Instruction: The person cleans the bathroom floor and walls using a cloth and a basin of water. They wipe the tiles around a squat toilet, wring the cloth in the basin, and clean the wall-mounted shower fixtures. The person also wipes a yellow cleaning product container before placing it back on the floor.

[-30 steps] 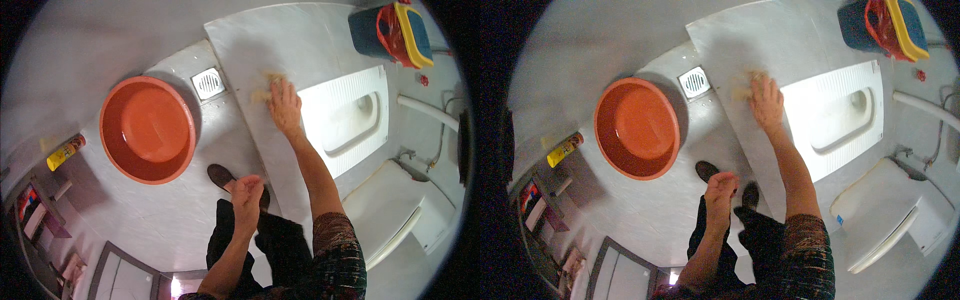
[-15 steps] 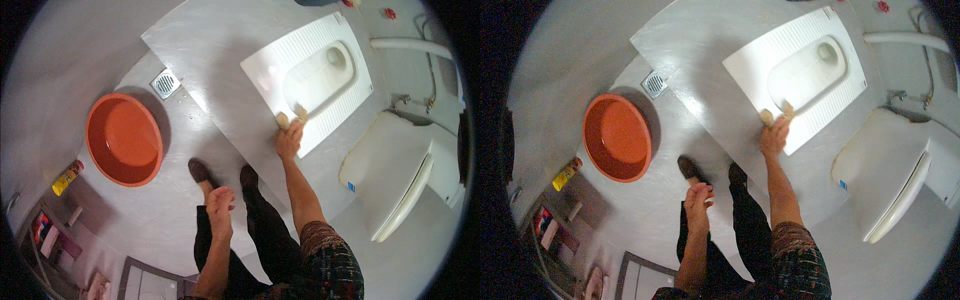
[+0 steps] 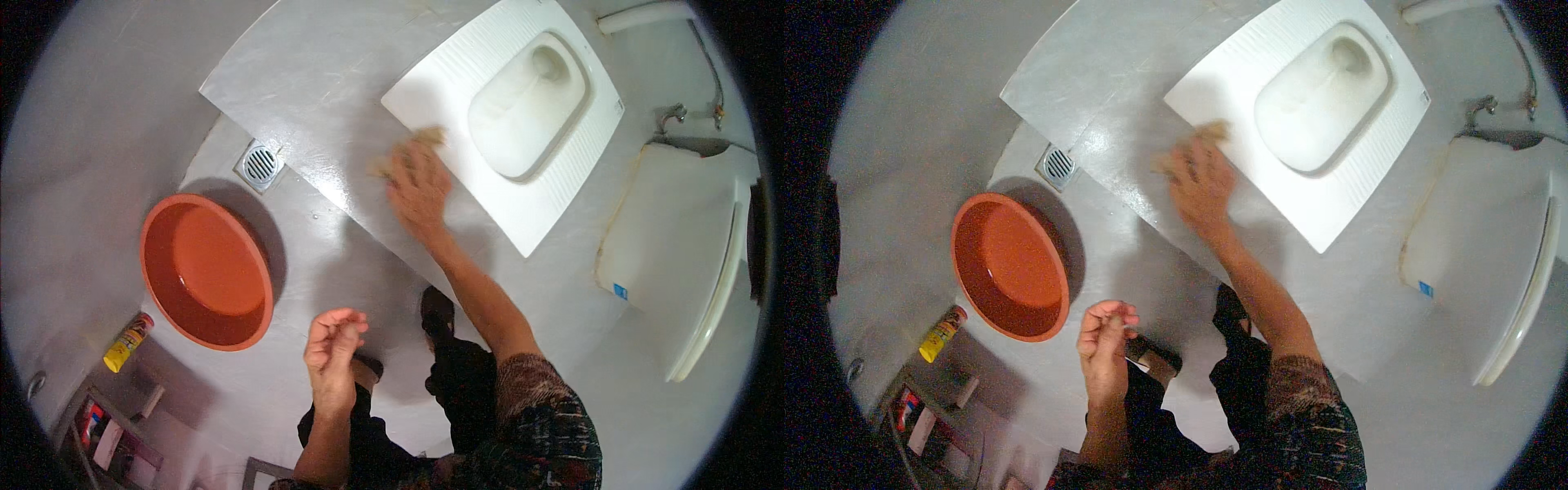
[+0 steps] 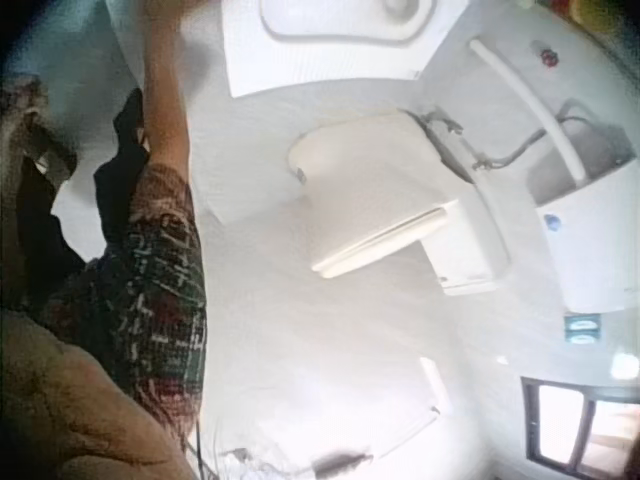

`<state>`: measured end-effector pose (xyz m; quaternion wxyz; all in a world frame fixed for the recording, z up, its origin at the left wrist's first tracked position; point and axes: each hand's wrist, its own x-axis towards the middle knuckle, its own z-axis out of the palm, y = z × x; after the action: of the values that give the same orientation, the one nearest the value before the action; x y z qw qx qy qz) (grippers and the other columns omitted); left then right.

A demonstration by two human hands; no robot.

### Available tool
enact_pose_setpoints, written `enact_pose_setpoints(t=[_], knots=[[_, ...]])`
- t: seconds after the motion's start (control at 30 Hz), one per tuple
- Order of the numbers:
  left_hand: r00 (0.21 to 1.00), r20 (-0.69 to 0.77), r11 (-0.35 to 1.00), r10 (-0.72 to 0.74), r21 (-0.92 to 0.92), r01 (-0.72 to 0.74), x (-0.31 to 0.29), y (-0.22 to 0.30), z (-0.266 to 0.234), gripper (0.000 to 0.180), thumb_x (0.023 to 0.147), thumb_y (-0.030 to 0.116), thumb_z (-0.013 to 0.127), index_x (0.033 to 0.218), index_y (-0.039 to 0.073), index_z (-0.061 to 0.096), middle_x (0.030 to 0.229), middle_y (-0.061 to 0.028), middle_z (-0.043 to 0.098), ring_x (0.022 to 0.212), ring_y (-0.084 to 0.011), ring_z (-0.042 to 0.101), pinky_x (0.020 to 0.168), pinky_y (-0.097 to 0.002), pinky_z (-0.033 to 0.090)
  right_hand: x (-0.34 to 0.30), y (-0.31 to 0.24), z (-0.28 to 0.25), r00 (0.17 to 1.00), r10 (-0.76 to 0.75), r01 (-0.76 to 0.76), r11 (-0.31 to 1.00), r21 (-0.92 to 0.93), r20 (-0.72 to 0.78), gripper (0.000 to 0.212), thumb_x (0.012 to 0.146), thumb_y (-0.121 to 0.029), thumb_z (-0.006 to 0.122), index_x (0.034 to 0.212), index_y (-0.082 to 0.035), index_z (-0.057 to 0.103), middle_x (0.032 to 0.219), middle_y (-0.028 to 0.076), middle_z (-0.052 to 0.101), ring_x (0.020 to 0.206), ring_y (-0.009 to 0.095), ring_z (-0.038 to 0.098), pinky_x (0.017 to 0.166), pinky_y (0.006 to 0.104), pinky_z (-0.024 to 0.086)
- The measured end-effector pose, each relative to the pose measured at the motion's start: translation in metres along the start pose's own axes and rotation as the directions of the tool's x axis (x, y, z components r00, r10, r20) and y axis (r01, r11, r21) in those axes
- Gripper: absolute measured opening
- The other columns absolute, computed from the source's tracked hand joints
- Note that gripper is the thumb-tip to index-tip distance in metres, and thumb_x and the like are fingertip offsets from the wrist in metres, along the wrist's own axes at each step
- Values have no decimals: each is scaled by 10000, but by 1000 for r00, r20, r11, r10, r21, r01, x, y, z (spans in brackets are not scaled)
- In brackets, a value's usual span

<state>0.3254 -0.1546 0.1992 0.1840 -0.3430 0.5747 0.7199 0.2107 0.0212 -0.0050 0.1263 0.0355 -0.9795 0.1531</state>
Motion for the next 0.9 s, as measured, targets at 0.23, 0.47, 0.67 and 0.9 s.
enact_pose_setpoints(t=[0.23,0.47,0.67,0.9], knots=[[988,116,987,103,-133,-87,19,4,-23,223,880,179,555,1042,28,528,977,-106,594,822,-175,602,677,-257,465,60,-33,36,898,-426,439,885,154,-112,440,710,-291,659,1130,-188,571,1266,91,450,1140,271,407,830,445,330],[974,209,969,82,-247,-28,43,-9,-23,235,902,254,524,1066,88,553,983,-39,586,837,-140,576,684,-263,471,-61,45,-45,976,-174,169,984,52,131,531,721,-207,666,1227,-152,514,1334,135,376,1173,334,368,852,471,370],[890,454,980,-29,-163,115,34,-30,7,246,884,236,541,1070,76,524,1000,-67,584,857,-176,579,689,-287,473,-258,168,-130,759,641,-581,746,-325,116,609,821,-250,522,1385,-129,330,1455,220,149,1300,406,205,1028,517,198],[890,449,964,-76,-196,181,7,-28,-1,203,885,201,511,1045,77,528,980,-75,571,849,-188,573,706,-307,467,-311,112,-134,838,495,-411,849,-333,228,536,835,-352,550,1345,-258,411,1475,201,117,1315,434,164,1009,563,170]])
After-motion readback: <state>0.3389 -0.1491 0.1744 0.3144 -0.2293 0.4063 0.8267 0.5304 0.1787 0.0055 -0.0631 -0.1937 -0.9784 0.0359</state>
